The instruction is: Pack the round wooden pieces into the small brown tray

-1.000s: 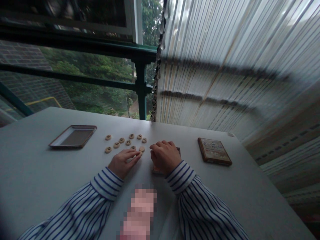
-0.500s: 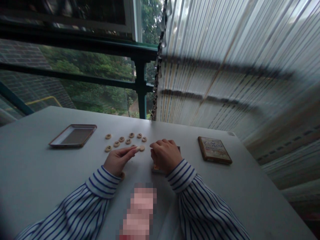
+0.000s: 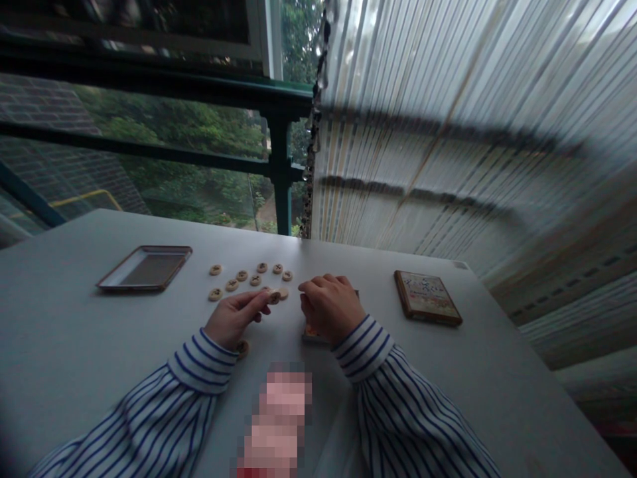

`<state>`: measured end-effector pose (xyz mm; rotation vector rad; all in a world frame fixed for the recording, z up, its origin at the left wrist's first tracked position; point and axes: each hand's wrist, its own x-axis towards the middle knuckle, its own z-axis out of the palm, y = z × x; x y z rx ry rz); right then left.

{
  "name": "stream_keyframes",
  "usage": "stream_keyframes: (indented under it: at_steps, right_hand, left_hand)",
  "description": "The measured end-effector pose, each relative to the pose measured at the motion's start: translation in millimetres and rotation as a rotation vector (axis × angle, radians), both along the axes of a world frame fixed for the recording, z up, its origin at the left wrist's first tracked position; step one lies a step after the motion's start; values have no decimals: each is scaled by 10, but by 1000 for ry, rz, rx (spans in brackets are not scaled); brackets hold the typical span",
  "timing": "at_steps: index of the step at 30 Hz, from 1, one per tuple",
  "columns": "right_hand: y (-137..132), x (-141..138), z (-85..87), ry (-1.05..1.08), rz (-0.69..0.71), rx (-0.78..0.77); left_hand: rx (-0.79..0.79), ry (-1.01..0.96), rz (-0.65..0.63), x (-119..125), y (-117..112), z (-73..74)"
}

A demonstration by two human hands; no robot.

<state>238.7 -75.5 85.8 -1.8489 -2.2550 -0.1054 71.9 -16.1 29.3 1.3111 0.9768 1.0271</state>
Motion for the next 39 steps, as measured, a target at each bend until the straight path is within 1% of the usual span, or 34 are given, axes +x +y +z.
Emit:
stream_keyframes:
  at_steps: [6, 9, 14, 20, 28, 39]
  right_hand:
    - [1, -12, 17, 58, 53, 3]
    - [0, -19, 4, 97, 85, 11]
    - [5, -34, -30, 153, 110, 50]
    - [8, -48, -52, 201, 124, 80]
    - [24, -39, -121, 247, 126, 29]
    - [32, -36, -166, 314, 123, 24]
  left_hand:
    - [-108, -33, -46, 12, -2, -24]
    - [-136, -61, -66, 15, -10, -28]
    - [-150, -93, -128, 22, -20, -29]
    - [-155, -110, -133, 37, -43, -33]
    - [-168, -153, -176, 59, -79, -31]
    - [-171, -166, -229, 67, -73, -68]
